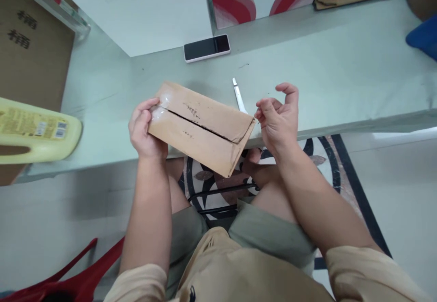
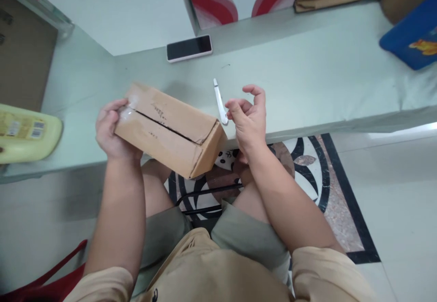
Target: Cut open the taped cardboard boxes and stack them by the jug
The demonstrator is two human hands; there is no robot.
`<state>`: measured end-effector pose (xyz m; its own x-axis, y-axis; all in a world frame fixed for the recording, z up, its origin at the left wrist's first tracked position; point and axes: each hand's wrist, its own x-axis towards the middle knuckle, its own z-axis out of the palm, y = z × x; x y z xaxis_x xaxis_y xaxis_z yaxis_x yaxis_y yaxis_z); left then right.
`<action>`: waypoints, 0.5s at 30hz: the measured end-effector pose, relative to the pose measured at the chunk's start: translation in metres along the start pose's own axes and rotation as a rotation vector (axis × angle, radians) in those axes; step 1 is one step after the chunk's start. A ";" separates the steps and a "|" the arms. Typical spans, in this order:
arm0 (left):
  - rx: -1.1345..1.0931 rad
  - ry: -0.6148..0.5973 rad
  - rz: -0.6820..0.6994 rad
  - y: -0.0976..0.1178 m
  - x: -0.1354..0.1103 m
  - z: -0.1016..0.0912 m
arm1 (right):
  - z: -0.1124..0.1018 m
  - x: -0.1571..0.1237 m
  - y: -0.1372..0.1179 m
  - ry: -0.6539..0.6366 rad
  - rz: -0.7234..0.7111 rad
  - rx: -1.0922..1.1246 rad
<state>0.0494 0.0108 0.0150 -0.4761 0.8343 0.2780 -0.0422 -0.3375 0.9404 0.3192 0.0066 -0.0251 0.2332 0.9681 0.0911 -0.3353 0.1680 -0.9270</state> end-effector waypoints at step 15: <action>0.029 0.007 -0.038 0.002 0.001 0.001 | 0.006 -0.002 -0.004 0.036 0.059 0.053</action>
<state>0.0499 0.0114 0.0169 -0.4807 0.8431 0.2410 -0.0349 -0.2930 0.9555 0.3142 0.0052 -0.0194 0.2441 0.9695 0.0230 -0.3966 0.1214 -0.9099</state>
